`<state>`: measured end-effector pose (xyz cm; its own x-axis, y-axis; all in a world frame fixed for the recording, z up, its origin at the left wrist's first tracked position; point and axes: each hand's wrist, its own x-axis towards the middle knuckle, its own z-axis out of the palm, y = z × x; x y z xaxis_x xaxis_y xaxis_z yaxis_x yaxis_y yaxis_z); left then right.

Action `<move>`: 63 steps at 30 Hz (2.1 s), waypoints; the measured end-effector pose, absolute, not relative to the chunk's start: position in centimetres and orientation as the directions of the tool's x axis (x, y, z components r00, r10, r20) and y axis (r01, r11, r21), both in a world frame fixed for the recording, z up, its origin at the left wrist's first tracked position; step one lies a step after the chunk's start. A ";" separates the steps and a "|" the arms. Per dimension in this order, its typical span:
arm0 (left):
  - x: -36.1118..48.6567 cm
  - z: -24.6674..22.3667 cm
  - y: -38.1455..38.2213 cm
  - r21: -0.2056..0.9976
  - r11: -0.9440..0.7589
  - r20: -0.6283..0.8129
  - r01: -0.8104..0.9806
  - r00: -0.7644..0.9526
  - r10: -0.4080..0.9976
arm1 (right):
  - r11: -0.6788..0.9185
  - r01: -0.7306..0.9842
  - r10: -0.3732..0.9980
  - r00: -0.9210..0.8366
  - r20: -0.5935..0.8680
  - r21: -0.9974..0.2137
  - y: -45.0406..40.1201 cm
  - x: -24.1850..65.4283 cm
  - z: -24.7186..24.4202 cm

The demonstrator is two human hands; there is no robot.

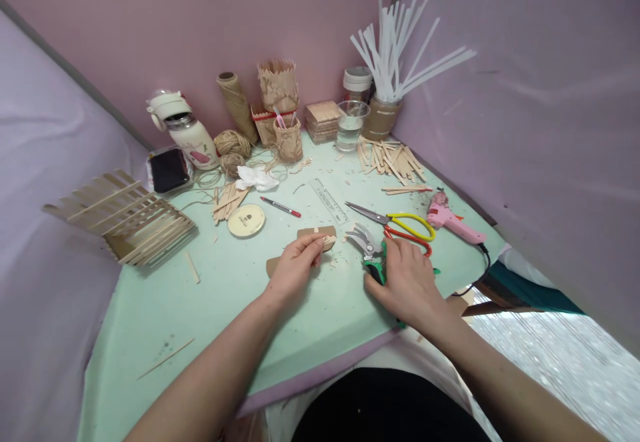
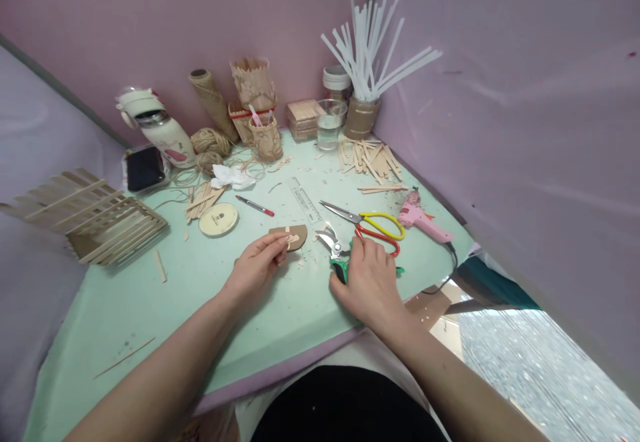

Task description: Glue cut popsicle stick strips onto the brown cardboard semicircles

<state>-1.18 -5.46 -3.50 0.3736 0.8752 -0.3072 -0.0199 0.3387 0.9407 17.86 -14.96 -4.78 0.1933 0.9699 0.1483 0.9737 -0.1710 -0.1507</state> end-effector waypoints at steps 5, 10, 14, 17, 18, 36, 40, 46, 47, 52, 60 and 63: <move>-1.6 -2.5 -4.8 0.905 0.417 -0.332 -0.086 0.471 0.817 | 0.031 0.956 0.952 0.060 0.299 -0.291 -13.9 17.7 -3.7; -2.4 -1.8 -4.6 0.935 0.352 -0.275 -0.043 0.538 0.797 | 0.331 0.760 0.910 -0.101 0.402 -0.559 -11.7 15.4 -1.4; -2.9 -1.3 -4.2 0.934 0.354 -0.266 -0.047 0.569 0.778 | 0.391 0.673 0.885 -0.088 0.457 -0.628 -9.9 13.4 -1.3; -3.1 -1.1 -3.6 0.915 0.354 -0.205 -0.194 0.531 0.822 | 0.405 0.660 0.847 -0.010 0.532 -0.633 -9.0 12.5 -1.6; -3.1 -1.1 -3.4 0.897 0.365 -0.195 -0.250 0.516 0.834 | 0.413 0.665 0.830 0.005 0.557 -0.622 -8.8 12.3 -1.6; -5.5 -1.1 -1.3 0.875 0.479 -0.347 -0.067 0.602 0.719 | 0.310 0.765 0.890 -0.024 0.456 -0.565 -10.4 10.5 -2.1; -6.1 -1.3 -0.8 0.898 0.439 -0.390 0.045 0.548 0.740 | 0.305 0.799 0.900 -0.064 0.432 -0.518 -10.3 10.0 -3.0; -6.5 -1.3 -0.2 0.925 0.365 -0.371 0.101 0.436 0.820 | 0.270 0.835 0.918 -0.073 0.390 -0.480 -10.6 10.8 -2.9; -6.4 -1.4 -0.2 0.934 0.342 -0.354 0.107 0.416 0.838 | 0.249 0.844 0.925 -0.062 0.375 -0.476 -10.6 11.1 -2.9; -5.6 -2.8 -0.6 0.971 0.185 -0.229 0.150 0.377 0.898 | 0.168 0.855 0.946 0.001 0.325 -0.491 -10.6 12.9 -3.2; -3.7 -3.4 0.3 0.889 -0.145 -0.089 0.434 0.475 0.875 | 0.136 0.840 0.941 0.056 0.334 -0.526 -10.6 14.5 -2.9; -3.2 -3.4 0.5 0.859 -0.176 -0.090 0.482 0.480 0.873 | 0.113 0.838 0.944 0.078 0.321 -0.534 -10.4 14.4 -2.9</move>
<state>-3.21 0.50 -3.43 0.4796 0.8729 -0.0896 0.4815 -0.1764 0.8585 14.39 -10.42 -2.91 0.0776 0.9439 0.3210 0.8382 0.1125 -0.5336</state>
